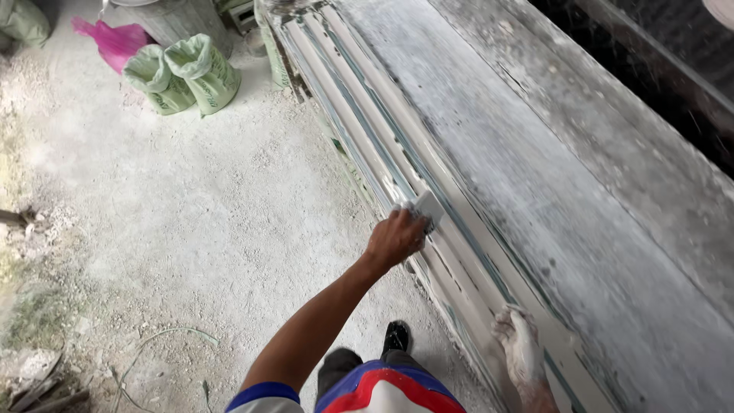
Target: The person mixes a white plaster-like substance in a bucket, then uses a trowel to apply it onto a green corrugated metal sheet. They repeatedly scoop the mixture and spread it along the ridges of the sheet, smoothing it with their hand.
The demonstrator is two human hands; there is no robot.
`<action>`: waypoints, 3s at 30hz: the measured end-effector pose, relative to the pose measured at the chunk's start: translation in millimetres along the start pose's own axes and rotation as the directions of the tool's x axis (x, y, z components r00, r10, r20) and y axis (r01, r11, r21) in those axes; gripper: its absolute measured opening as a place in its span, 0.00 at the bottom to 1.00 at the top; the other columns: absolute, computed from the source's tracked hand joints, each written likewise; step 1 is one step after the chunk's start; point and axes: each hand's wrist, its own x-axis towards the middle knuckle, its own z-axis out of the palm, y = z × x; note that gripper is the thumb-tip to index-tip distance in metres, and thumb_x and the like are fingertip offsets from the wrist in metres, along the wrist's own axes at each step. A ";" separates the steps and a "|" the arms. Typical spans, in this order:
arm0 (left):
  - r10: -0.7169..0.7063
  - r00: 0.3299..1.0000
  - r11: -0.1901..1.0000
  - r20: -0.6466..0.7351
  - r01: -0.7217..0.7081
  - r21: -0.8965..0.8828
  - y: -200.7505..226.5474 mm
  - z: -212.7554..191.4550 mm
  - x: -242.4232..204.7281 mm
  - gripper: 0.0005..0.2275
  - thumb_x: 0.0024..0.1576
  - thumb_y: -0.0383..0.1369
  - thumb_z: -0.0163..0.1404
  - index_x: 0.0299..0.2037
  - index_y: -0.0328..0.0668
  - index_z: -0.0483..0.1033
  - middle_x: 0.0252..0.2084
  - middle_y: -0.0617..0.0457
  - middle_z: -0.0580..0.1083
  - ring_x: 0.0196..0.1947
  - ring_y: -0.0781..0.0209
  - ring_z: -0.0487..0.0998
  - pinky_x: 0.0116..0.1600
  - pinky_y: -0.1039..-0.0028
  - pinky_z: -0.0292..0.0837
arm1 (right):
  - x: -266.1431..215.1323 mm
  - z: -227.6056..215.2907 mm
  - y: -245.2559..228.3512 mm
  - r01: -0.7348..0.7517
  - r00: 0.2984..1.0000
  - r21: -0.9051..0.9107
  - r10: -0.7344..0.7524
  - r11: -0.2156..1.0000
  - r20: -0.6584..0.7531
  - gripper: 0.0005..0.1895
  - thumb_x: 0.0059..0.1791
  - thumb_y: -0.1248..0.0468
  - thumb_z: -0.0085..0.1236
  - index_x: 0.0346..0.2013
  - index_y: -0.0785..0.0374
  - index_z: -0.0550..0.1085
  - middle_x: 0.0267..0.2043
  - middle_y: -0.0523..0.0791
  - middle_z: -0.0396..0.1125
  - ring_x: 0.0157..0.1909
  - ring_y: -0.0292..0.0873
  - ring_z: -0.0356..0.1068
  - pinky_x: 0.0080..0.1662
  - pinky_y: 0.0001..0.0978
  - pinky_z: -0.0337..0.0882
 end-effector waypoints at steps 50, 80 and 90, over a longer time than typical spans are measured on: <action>-0.584 0.765 -0.104 0.271 0.261 -0.960 -751.6 74.4 568.0 0.21 0.60 0.32 0.51 0.62 0.26 0.67 0.52 0.38 0.75 0.46 0.55 0.75 0.51 0.66 0.72 | 604.0 734.8 -43.9 0.665 0.701 -0.612 0.078 -0.428 0.708 0.37 0.55 0.46 0.35 0.75 0.62 0.50 0.80 0.56 0.37 0.80 0.56 0.34 0.74 0.55 0.35; -0.643 0.763 0.475 0.063 0.463 -0.748 -682.0 -42.3 308.4 0.21 0.64 0.27 0.47 0.66 0.28 0.57 0.64 0.33 0.65 0.49 0.51 0.79 0.44 0.66 0.81 | 676.7 824.6 -51.1 0.824 0.520 -0.466 0.102 -0.323 0.848 0.39 0.57 0.54 0.42 0.76 0.74 0.45 0.78 0.62 0.42 0.81 0.59 0.39 0.76 0.51 0.40; -0.502 0.857 0.644 -0.113 0.284 -0.710 -601.5 -57.4 281.3 0.22 0.64 0.22 0.48 0.67 0.26 0.54 0.67 0.31 0.62 0.52 0.48 0.75 0.48 0.65 0.80 | 586.4 706.7 -52.4 0.765 0.596 -0.510 0.134 -0.393 0.792 0.39 0.56 0.51 0.41 0.75 0.71 0.47 0.79 0.58 0.39 0.80 0.53 0.37 0.76 0.48 0.39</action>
